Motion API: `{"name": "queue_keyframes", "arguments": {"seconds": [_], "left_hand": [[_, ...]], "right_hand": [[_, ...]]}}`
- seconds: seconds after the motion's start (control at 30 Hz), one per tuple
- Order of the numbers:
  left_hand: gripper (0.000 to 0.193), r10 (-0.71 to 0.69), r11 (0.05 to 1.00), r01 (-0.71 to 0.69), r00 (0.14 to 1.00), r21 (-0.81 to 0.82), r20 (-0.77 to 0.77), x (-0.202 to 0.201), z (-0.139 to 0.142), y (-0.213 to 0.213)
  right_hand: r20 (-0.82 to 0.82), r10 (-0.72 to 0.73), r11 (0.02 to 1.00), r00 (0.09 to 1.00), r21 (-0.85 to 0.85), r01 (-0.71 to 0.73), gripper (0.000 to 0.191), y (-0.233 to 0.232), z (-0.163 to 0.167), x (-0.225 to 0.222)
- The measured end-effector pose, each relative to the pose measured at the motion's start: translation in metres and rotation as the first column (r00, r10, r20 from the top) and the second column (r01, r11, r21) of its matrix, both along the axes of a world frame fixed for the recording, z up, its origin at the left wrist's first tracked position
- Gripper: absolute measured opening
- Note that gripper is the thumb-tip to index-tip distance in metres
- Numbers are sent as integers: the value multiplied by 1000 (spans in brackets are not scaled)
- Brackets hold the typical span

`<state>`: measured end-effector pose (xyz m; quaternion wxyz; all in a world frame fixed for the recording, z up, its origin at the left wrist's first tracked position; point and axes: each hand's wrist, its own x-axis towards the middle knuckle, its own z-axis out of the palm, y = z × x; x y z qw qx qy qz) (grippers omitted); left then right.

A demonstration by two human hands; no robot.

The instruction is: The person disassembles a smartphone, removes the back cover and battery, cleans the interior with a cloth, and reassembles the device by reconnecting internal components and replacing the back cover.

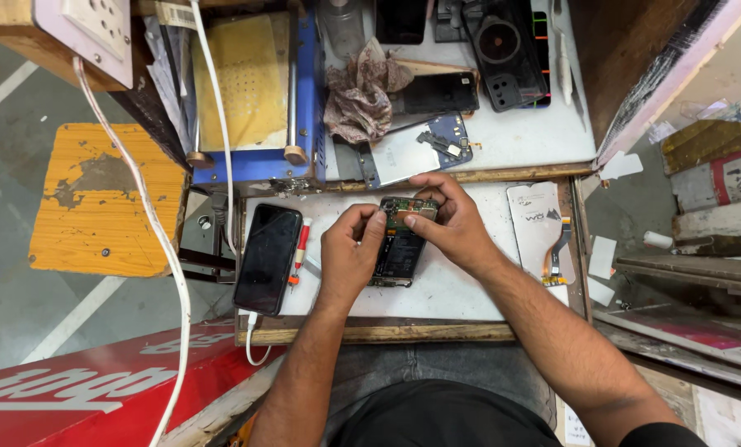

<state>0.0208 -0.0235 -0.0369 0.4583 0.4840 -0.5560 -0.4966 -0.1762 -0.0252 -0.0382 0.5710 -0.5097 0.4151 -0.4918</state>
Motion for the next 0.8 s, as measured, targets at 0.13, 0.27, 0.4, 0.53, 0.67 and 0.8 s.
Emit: {"name": "queue_keyframes", "arguments": {"seconds": [0.13,0.27,0.4,0.53,0.67,0.8], "left_hand": [[19,38,996,-26,989,-86,144,-5,7,-1],[22,30,997,-23,995,-76,99,-9,11,-1],[29,49,994,-27,976,-106,214,-15,10,-2],[40,-32,996,45,986,-77,166,-12,3,0],[55,-182,981,182,983,-69,16,6,-10,8],[72,-204,959,258,917,119,-342,24,-22,17]], "right_hand": [[-23,9,1000,1000,-11,-9,51,1,-1,-4],[-27,13,999,1000,-45,-14,51,-3,-3,-6],[-8,19,999,1000,-28,-20,51,0,-7,-7],[186,-7,999,982,51,-3,55,1,-8,-12],[362,-97,994,927,79,73,61,-4,-6,-16],[425,-117,990,898,119,73,64,-7,-4,-20]]}}
